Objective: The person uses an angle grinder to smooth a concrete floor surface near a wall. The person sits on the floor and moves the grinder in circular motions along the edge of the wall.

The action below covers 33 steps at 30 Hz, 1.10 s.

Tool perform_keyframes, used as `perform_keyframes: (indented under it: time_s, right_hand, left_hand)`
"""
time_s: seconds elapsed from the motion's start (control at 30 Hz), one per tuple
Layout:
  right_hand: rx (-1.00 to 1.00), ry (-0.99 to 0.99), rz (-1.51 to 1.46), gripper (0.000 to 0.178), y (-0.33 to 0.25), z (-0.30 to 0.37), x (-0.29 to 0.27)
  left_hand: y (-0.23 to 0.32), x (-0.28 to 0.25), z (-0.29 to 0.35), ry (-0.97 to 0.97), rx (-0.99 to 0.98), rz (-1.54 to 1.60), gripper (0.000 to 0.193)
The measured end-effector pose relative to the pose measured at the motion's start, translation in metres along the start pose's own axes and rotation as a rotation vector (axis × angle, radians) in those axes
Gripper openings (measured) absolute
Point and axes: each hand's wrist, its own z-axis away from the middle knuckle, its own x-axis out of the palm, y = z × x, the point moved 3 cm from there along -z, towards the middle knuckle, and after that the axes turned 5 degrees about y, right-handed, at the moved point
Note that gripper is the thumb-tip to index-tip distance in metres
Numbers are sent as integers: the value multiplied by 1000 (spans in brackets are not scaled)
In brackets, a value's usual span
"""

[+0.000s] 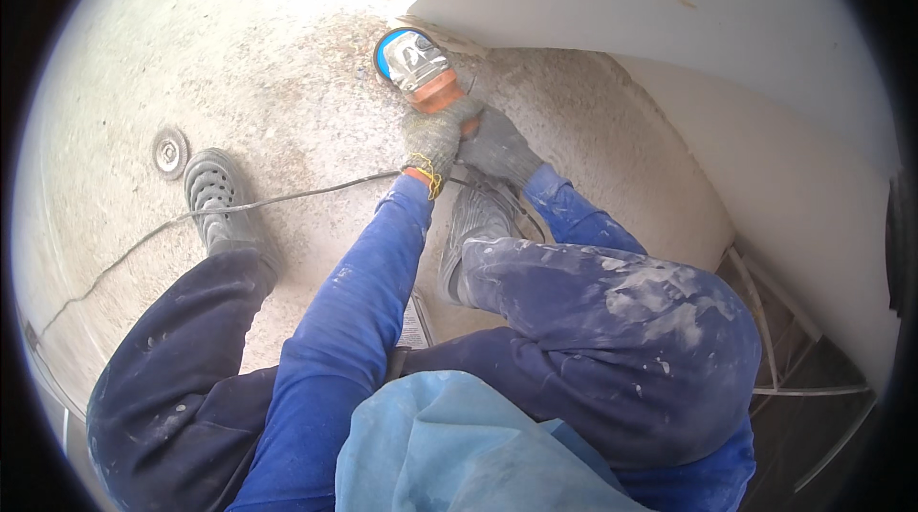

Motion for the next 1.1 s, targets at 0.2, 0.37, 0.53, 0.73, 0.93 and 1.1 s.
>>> perform_keyframes:
  time_s: [0.2, 0.37, 0.53, 0.73, 0.93, 1.1]
  right_hand:
    - [18, -2, -25, 74, -13, -3, -6]
    - [62, -25, -41, 76, -18, -5, -8]
    - [75, -24, 28, 78, -16, -3, -8]
    - [87, -55, -11, 78, -15, -6, -7]
    - [70, -22, -88, 78, -20, -7, -10]
    - [94, -16, -11, 81, -10, -7, -8]
  left_hand:
    - [-13, -4, -22, 25, 35, 39, 40]
    - [-8, -8, -27, -10, 117, -187, 41]
    - [-14, -5, -26, 69, 132, -216, 41]
    - [-20, -12, -40, 20, 134, -294, 43]
    - [-3, -7, -31, 6, 168, -381, 37]
    - [3, -2, -26, -7, 225, -440, 48]
